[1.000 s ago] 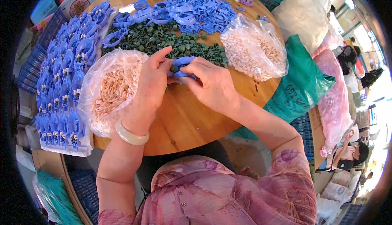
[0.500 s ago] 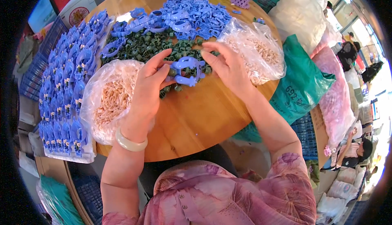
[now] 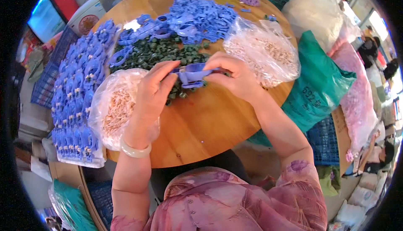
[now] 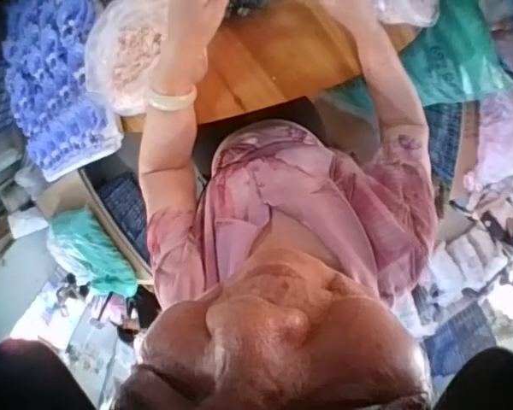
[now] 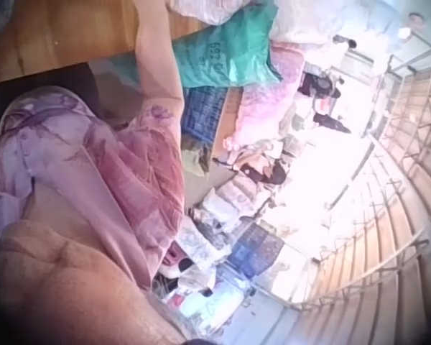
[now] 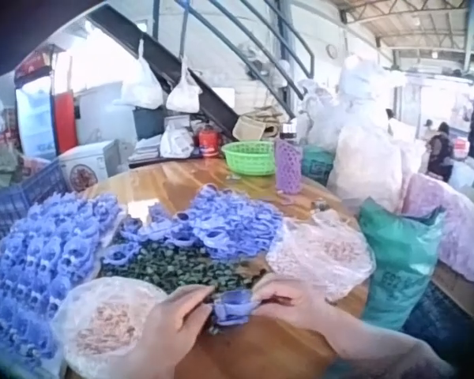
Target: The worker is manually assembling small plastic toy components into larger blue frames at a factory workbench.
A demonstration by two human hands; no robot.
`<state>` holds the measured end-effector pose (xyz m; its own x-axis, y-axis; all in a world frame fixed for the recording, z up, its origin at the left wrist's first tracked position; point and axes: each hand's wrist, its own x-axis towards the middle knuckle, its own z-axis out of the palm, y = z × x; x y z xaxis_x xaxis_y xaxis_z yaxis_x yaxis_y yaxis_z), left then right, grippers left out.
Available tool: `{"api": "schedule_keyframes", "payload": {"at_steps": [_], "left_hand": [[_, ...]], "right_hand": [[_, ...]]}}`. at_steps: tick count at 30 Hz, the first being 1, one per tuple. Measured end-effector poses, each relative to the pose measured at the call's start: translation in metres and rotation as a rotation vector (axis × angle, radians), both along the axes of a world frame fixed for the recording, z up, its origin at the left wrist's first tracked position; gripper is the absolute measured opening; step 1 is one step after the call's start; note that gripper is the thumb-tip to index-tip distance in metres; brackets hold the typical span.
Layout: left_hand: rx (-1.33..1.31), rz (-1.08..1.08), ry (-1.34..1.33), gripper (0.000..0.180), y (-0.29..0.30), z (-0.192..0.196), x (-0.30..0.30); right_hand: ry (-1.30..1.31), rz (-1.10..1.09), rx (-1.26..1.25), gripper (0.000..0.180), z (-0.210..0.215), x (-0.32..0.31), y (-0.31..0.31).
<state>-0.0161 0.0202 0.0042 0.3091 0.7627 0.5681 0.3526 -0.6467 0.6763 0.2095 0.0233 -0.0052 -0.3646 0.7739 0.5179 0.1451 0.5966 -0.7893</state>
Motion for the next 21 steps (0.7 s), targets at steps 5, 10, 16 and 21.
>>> {"api": "schedule_keyframes", "payload": {"at_steps": [5,10,16,21], "left_hand": [[0.052,0.047,0.044,0.030,-0.011,0.013,0.003],[-0.077,0.147,0.006,0.036,-0.029,0.032,-0.009],[-0.124,0.332,-0.227,0.040,-0.045,0.068,-0.067],[-0.015,0.696,-0.261,0.038,-0.064,0.099,-0.174]], "right_hand": [[-0.208,-0.057,0.256,0.023,0.002,0.017,-0.003],[-0.041,-0.037,0.074,0.043,0.005,0.006,-0.013],[0.028,-0.103,0.055,0.038,-0.005,0.014,-0.003],[-0.036,-0.198,0.008,0.032,0.005,0.009,-0.011]]}}
